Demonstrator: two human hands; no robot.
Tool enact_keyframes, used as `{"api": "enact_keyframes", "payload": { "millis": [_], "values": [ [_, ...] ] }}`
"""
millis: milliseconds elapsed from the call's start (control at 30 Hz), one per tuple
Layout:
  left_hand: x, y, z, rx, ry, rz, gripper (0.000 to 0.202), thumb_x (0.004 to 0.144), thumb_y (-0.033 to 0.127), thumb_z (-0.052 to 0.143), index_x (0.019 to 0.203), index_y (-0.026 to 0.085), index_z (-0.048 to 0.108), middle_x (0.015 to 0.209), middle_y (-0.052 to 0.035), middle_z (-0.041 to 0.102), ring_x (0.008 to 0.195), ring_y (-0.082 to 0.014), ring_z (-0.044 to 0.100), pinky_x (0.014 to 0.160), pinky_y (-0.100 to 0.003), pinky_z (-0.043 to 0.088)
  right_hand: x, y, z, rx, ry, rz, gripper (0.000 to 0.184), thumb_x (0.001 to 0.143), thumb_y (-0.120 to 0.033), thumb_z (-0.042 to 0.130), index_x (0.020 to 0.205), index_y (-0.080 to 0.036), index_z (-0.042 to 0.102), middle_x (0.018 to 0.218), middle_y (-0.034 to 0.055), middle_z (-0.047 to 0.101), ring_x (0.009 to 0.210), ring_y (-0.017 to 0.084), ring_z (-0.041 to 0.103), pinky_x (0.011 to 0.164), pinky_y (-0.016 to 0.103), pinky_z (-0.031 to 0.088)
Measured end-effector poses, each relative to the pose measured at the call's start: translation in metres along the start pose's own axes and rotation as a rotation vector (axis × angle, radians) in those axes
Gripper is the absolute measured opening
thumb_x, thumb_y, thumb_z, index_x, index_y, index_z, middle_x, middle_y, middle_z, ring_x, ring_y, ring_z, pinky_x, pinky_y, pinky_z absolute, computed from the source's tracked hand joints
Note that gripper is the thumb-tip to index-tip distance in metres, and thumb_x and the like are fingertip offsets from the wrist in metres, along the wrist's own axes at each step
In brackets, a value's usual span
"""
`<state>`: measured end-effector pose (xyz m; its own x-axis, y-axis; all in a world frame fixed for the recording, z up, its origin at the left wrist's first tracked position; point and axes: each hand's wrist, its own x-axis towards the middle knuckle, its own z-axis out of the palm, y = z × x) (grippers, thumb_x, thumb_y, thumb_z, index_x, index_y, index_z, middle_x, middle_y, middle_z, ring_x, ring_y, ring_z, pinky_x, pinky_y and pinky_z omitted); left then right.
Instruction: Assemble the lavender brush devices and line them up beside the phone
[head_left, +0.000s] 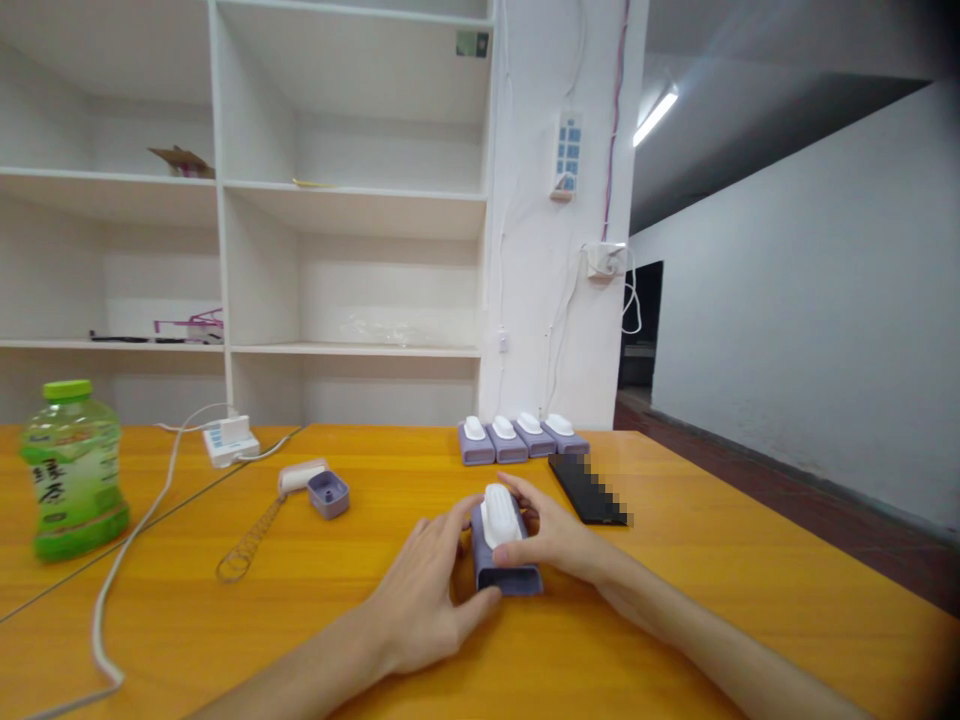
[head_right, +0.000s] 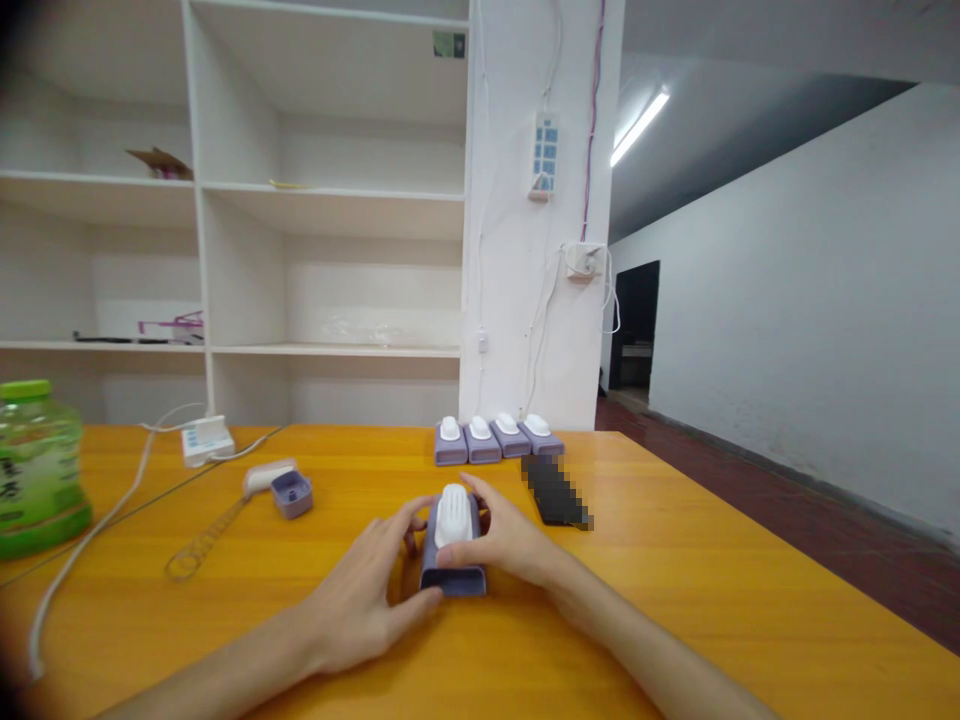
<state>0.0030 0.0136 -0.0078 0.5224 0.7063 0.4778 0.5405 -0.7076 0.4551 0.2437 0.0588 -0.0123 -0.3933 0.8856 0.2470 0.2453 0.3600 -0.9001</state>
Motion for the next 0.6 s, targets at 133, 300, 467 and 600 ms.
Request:
{"api": "enact_keyframes", "payload": {
  "millis": [133, 300, 467, 600],
  "values": [
    [0.006, -0.001, -0.005, -0.083, 0.031, -0.114, 0.097, 0.074, 0.06, 0.075, 0.152, 0.027, 0.029, 0.146, -0.0151, 0.05, 0.13, -0.035, 0.049, 0.111, -0.053, 0.038, -0.006, -0.008, 0.001, -0.129, 0.007, -0.077, 0.103, 0.059, -0.043, 0.093, 0.146, -0.019, 0.044, 0.146, 0.0128, 0.051, 0.127, 0.031, 0.055, 0.111, 0.048, 0.041],
    [0.009, -0.002, -0.013, -0.254, -0.111, -0.12, 0.125, 0.056, 0.06, 0.088, 0.156, 0.026, 0.022, 0.156, -0.0136, 0.04, 0.141, -0.0362, 0.041, 0.118, -0.05, 0.032, -0.014, -0.019, 0.018, -0.222, 0.0, -0.163, 0.104, 0.058, -0.046, 0.093, 0.147, -0.021, 0.046, 0.141, 0.0124, 0.056, 0.125, 0.034, 0.055, 0.109, 0.05, 0.043],
    [0.009, -0.003, -0.013, -0.286, -0.086, -0.107, 0.118, 0.057, 0.056, 0.089, 0.153, 0.025, 0.03, 0.15, -0.0125, 0.048, 0.134, -0.0362, 0.048, 0.114, -0.05, 0.037, -0.021, -0.029, 0.027, -0.214, -0.016, -0.147, 0.113, 0.066, -0.046, 0.089, 0.157, -0.025, 0.025, 0.146, 0.0123, 0.051, 0.128, 0.032, 0.053, 0.11, 0.05, 0.042],
    [0.01, -0.004, -0.016, -0.234, -0.075, -0.12, 0.111, 0.057, 0.057, 0.088, 0.15, 0.021, 0.038, 0.15, -0.0144, 0.049, 0.133, -0.0383, 0.049, 0.113, -0.052, 0.037, -0.027, -0.035, 0.026, -0.302, -0.066, -0.151, 0.11, 0.077, -0.048, 0.08, 0.16, -0.028, 0.01, 0.158, 0.0119, 0.036, 0.143, 0.032, 0.037, 0.119, 0.053, 0.029]
  ]
}}
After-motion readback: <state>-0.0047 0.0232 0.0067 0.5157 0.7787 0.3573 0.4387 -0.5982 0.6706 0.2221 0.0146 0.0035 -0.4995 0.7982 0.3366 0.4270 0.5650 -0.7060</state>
